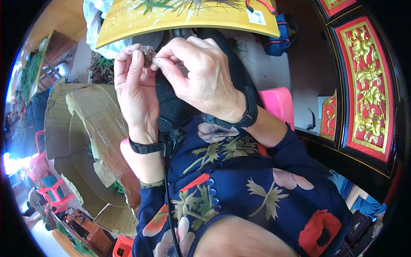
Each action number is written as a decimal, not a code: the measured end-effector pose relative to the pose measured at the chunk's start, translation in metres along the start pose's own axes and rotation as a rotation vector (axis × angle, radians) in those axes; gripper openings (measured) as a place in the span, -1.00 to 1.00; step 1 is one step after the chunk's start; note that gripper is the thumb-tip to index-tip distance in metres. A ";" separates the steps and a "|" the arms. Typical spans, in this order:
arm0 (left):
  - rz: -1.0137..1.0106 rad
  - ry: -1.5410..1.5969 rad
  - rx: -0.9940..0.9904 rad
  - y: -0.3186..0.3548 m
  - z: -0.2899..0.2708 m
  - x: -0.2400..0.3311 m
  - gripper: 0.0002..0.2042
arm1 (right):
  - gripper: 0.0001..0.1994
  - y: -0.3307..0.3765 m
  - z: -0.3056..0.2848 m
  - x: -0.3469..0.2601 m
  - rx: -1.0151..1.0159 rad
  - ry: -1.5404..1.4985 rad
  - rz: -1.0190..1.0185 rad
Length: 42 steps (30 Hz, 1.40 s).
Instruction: Assembling artificial plant branches by attaching green plastic needles to wire stems and trimming them with wire cutters.
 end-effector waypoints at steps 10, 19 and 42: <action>-0.038 0.179 -0.109 0.005 0.011 -0.011 -0.81 | -0.95 -0.004 -0.009 0.007 0.061 -0.012 -0.044; -0.031 0.245 -0.073 0.003 0.009 -0.010 -0.79 | -0.96 -0.004 -0.013 0.008 0.020 -0.105 -0.015; -0.010 0.164 -0.167 0.000 0.011 -0.007 -0.81 | -0.95 -0.014 -0.016 0.020 -0.108 -0.183 0.039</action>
Point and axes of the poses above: each hand's wrist, its own y-axis away from the middle knuckle, its own z-axis out of the palm, x = y × z, the point moved 4 cm from there along -y, towards the middle knuckle, and after that the axes turned 14 degrees about z, right-handed, at the moved point
